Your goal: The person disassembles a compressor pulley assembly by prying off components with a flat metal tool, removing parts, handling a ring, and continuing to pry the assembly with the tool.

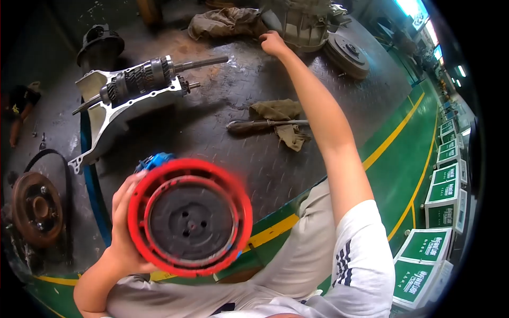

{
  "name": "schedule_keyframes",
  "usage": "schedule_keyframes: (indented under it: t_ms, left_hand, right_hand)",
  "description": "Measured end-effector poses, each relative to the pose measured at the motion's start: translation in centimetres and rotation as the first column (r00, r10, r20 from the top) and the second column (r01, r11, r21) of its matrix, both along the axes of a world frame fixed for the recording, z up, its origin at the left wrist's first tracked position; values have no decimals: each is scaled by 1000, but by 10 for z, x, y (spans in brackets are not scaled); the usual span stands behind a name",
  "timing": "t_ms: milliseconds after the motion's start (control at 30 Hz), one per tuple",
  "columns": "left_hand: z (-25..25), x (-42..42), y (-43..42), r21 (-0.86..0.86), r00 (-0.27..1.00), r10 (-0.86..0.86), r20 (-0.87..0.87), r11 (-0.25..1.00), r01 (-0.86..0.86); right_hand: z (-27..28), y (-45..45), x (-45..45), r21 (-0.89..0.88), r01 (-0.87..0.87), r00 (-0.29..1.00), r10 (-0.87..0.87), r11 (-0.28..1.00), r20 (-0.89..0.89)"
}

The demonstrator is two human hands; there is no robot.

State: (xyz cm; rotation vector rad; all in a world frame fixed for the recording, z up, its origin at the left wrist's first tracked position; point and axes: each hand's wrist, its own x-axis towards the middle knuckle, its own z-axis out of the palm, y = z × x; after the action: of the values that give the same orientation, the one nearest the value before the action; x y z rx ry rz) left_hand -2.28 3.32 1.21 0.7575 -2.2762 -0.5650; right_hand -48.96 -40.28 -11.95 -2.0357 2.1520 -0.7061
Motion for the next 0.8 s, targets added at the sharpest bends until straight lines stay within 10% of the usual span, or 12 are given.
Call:
schedule_keyframes:
  t_ms: [800]
  left_hand:
    - [-4, 20, 11, -15, 991, 46, 125, 999, -44]
  right_hand:
    - [33, 16, -5, -156, 98, 995, -99, 983, -3]
